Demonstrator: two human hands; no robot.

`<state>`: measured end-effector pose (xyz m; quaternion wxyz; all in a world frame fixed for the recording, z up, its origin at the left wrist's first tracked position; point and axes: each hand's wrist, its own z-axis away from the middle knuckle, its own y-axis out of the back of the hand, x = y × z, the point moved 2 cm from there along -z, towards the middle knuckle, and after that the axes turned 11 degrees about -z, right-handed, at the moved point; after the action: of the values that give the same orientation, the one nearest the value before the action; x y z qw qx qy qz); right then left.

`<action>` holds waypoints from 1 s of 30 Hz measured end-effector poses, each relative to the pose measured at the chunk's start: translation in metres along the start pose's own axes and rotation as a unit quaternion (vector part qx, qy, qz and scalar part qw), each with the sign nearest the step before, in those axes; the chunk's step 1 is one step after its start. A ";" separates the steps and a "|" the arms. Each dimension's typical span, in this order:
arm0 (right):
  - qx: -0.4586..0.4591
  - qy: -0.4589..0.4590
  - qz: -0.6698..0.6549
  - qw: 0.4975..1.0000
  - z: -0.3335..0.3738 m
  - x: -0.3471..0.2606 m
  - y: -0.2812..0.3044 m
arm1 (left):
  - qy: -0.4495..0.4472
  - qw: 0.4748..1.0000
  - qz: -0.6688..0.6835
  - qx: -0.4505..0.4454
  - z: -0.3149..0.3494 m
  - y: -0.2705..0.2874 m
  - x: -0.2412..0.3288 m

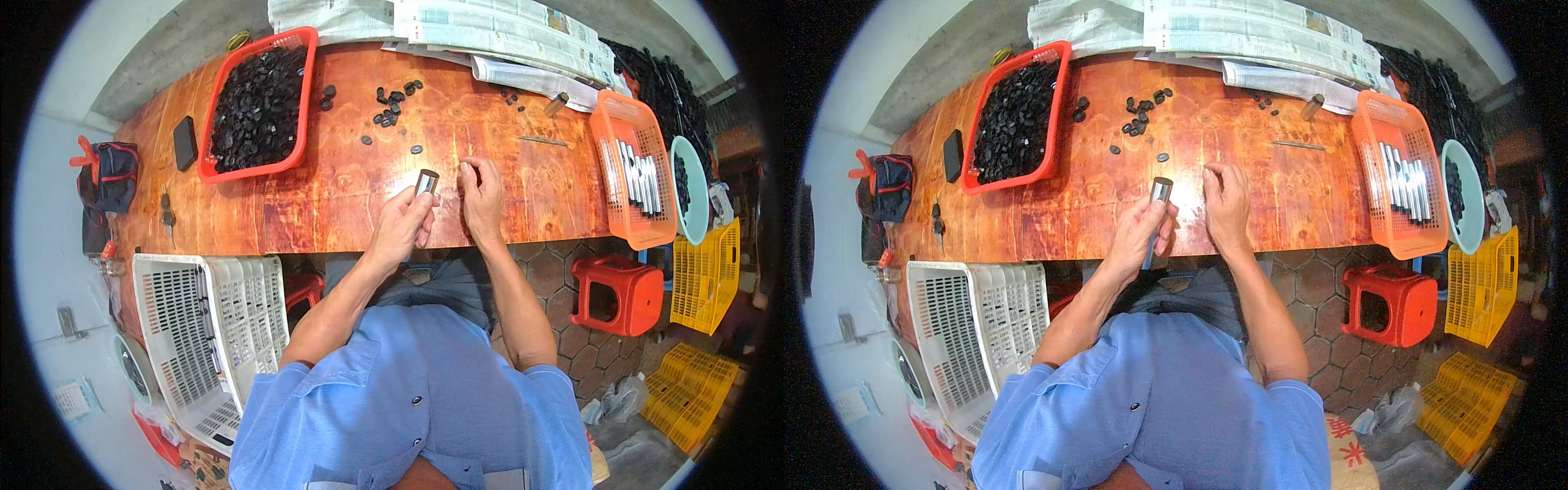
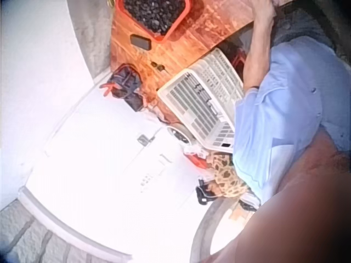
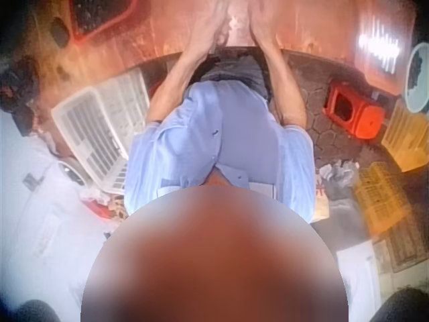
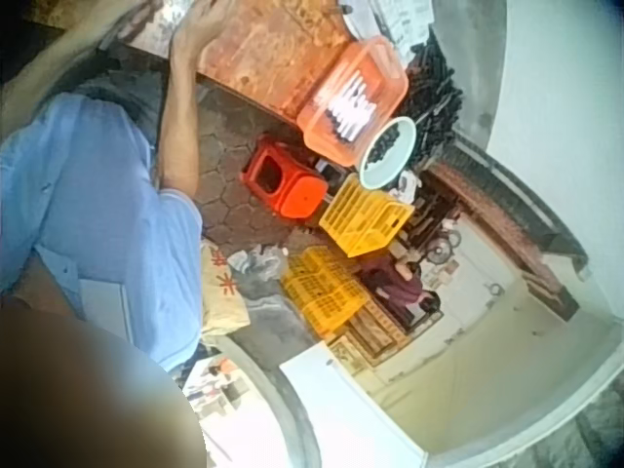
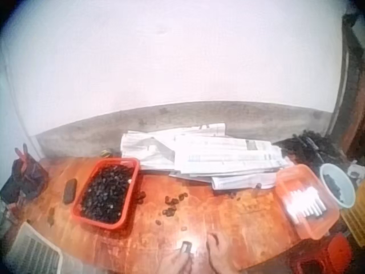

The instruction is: The person assembles lock cylinders by inserting small black components into a cylindrical metal body, then tapping the assembly on the table to seat the parts. Completed cylinders are placed into a white basket. The process is repeated with multiple components.

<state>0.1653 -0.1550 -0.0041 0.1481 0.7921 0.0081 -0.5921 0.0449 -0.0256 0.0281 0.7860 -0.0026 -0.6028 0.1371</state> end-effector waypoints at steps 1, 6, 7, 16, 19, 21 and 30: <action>0.000 -0.001 0.002 1.000 0.000 0.000 0.000 | 0.001 1.000 0.000 0.000 0.000 -0.002 0.002; -0.006 0.007 0.008 1.000 0.000 -0.001 0.000 | -0.023 0.999 0.031 -0.001 -0.002 -0.007 0.003; -0.009 0.008 0.008 1.000 0.000 -0.001 0.000 | -0.025 0.999 0.021 -0.001 -0.002 -0.007 0.001; -0.007 0.014 0.011 1.000 -0.001 -0.003 0.001 | -0.030 0.998 -0.019 0.042 -0.004 0.002 -0.005; -0.002 0.006 0.005 1.000 0.000 -0.004 0.000 | -0.029 0.999 -0.002 0.041 -0.003 0.000 -0.002; -0.004 0.008 0.005 1.000 0.000 -0.004 0.000 | -0.014 0.999 -0.012 0.033 -0.002 0.002 -0.007; -0.010 0.028 0.031 0.999 -0.001 -0.003 0.001 | -0.040 0.997 -0.054 0.041 -0.003 0.006 -0.012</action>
<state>0.1653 -0.1553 -0.0014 0.1741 0.8068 -0.0060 -0.5645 0.0438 -0.0225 0.0147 0.7670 0.0674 -0.6269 0.1190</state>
